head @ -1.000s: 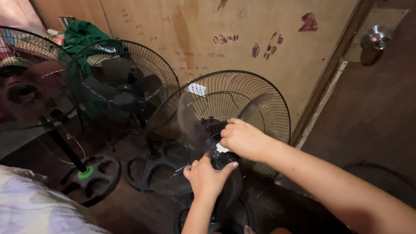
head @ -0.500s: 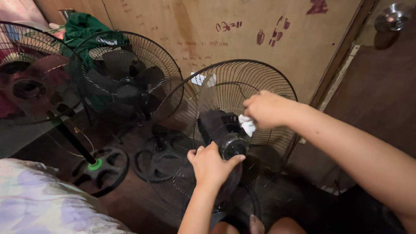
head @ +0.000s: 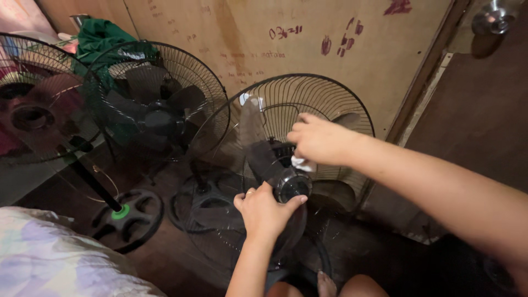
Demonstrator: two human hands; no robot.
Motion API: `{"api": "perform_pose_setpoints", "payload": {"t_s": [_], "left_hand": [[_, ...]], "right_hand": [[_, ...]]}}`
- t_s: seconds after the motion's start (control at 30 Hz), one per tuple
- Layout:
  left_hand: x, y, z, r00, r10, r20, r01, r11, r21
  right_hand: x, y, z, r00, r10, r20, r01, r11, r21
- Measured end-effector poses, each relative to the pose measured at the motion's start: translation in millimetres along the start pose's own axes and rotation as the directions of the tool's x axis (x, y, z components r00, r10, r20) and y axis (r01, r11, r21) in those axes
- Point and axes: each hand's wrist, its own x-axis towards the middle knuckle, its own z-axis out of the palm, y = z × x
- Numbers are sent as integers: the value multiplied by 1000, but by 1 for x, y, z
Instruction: The person disassembles a standing electric fan by removing the front grille and fan blades, then wipes the blades with a tissue. They reassemble the fan by reattaching the blades and securing the front grille.
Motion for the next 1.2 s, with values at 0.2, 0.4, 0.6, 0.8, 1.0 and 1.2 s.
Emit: {"api": "perform_pose_setpoints", "payload": {"t_s": [0.2, 0.4, 0.6, 0.8, 1.0, 1.2], "left_hand": [[-1, -12, -4, 999, 32, 18, -34, 996, 86], [0, -16, 1, 999, 26, 21, -25, 999, -41], [-4, -23, 7, 999, -46, 20, 47, 996, -76], [-7, -16, 10, 999, -49, -2, 49, 997, -53], [-6, -20, 14, 996, -81, 21, 83, 995, -62], [-8, -24, 14, 997, -72, 6, 72, 992, -101]], "right_hand": [[-44, 65, -3, 973, 230, 20, -229, 972, -56], [-85, 57, 26, 875, 395, -278, -437, 893, -108], [-78, 19, 86, 620, 734, 277, -613, 232, 755], [-33, -1, 132, 801, 459, 385, -211, -386, 898], [-28, 18, 164, 737, 575, 355, 132, -638, 759], [-51, 66, 173, 530, 791, 304, 589, -602, 539]]}}
